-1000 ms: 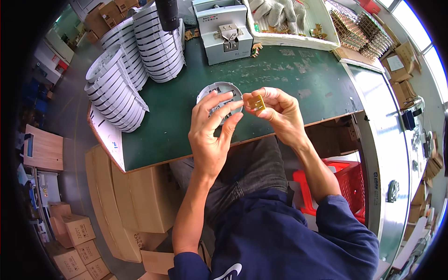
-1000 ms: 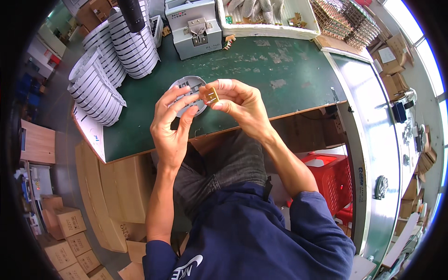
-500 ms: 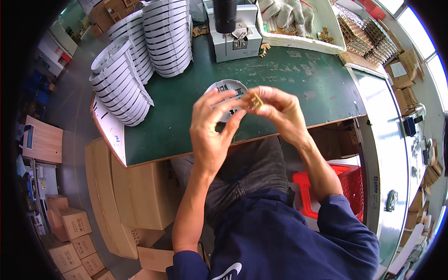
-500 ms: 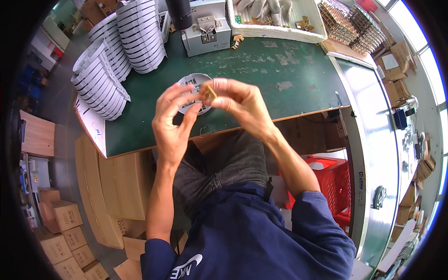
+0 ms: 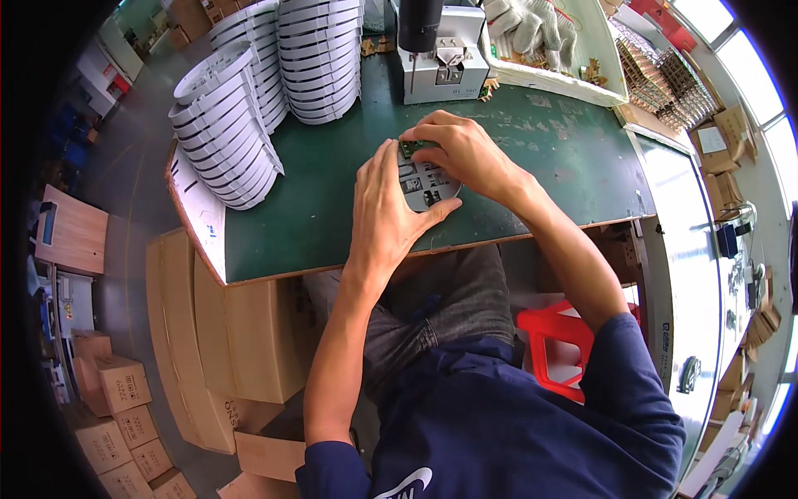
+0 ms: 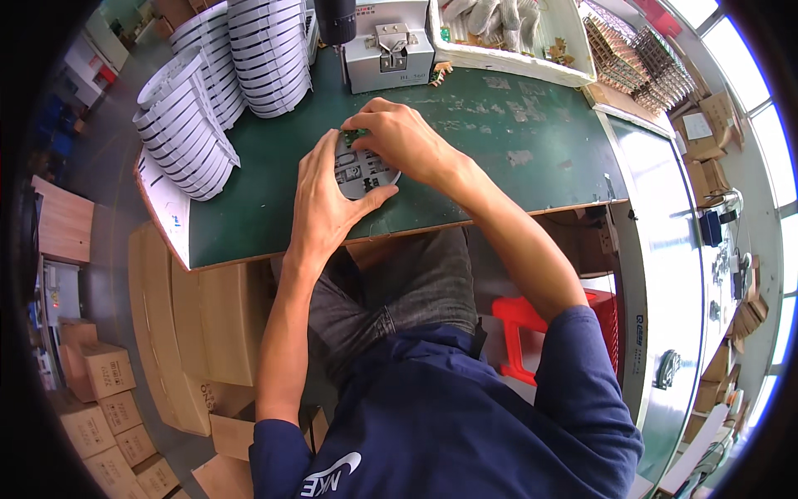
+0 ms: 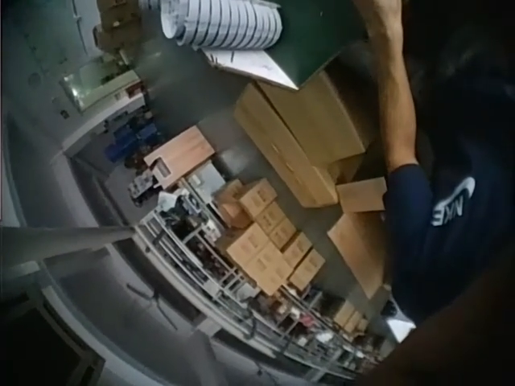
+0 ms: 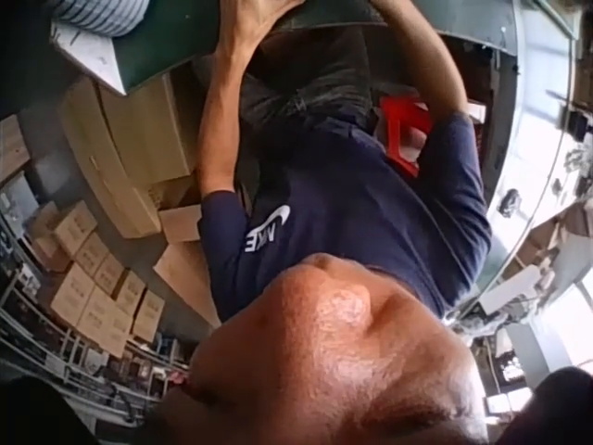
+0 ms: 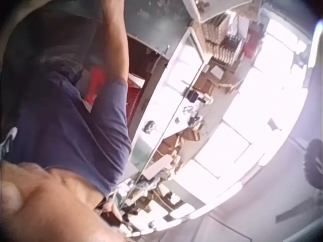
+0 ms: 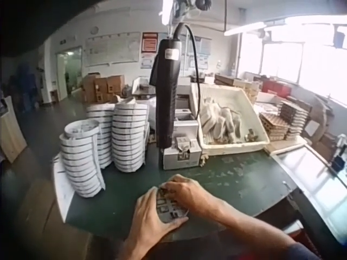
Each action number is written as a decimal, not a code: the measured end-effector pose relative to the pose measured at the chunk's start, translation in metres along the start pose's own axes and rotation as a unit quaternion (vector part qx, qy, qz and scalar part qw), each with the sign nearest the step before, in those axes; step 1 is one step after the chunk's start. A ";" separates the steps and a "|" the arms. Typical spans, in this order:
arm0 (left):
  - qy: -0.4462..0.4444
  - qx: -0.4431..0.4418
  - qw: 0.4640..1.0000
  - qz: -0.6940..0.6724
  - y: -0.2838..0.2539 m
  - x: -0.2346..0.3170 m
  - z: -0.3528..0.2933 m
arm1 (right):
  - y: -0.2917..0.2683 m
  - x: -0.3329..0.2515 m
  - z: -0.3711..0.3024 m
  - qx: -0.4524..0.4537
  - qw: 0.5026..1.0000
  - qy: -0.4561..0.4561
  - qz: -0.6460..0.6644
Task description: Assembling electronic components into plastic housings and using a power screwdriver to fasten them.
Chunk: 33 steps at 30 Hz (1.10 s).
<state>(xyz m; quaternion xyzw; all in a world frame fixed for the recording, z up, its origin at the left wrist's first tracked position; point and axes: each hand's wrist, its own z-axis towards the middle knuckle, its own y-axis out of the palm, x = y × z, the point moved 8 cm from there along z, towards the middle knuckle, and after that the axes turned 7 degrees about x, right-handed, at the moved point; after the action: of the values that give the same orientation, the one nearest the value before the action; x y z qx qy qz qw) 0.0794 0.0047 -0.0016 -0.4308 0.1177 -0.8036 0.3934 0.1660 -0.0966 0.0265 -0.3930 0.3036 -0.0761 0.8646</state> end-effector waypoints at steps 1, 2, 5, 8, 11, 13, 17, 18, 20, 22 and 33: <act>-0.002 0.000 1.000 0.000 0.000 0.000 0.000 | 0.001 0.001 -0.002 -0.007 1.000 0.010 -0.008; -0.004 -0.001 1.000 0.000 0.000 0.000 0.000 | 0.002 0.003 -0.002 -0.014 1.000 0.020 -0.015; 0.002 -0.003 1.000 0.005 0.001 0.000 0.000 | 0.001 0.002 -0.002 -0.025 0.999 0.026 -0.017; 0.000 -0.019 1.000 0.015 0.001 0.002 0.001 | -0.005 0.000 -0.004 0.002 1.000 0.022 -0.013; -0.008 -0.031 0.999 0.018 0.001 0.000 0.000 | -0.009 0.000 -0.017 -0.010 1.000 0.018 -0.019; -0.006 -0.030 0.999 0.017 0.001 0.000 0.000 | -0.009 -0.004 -0.021 0.000 0.999 -0.028 -0.041; 0.004 -0.023 0.999 0.029 0.000 -0.001 -0.003 | -0.033 0.008 -0.003 0.079 0.997 0.002 -0.007; 0.012 -0.022 0.999 0.031 0.003 0.002 -0.001 | -0.056 0.010 0.011 0.175 0.984 -0.017 0.009; 0.004 -0.025 0.999 0.032 0.005 0.005 0.001 | -0.082 0.010 0.060 0.311 0.932 -0.023 0.185; -0.003 -0.026 0.999 0.034 0.002 0.006 0.002 | -0.082 -0.004 0.120 0.305 0.878 -0.029 0.367; -0.028 -0.043 0.999 0.012 0.001 -0.002 -0.002 | -0.111 -0.017 0.122 0.270 0.838 0.062 0.469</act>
<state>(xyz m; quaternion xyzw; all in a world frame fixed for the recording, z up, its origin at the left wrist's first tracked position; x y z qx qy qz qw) 0.0791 0.0056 -0.0040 -0.4684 0.1456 -0.7808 0.3871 0.2355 -0.0884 0.1775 0.0512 0.4719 0.2356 0.8481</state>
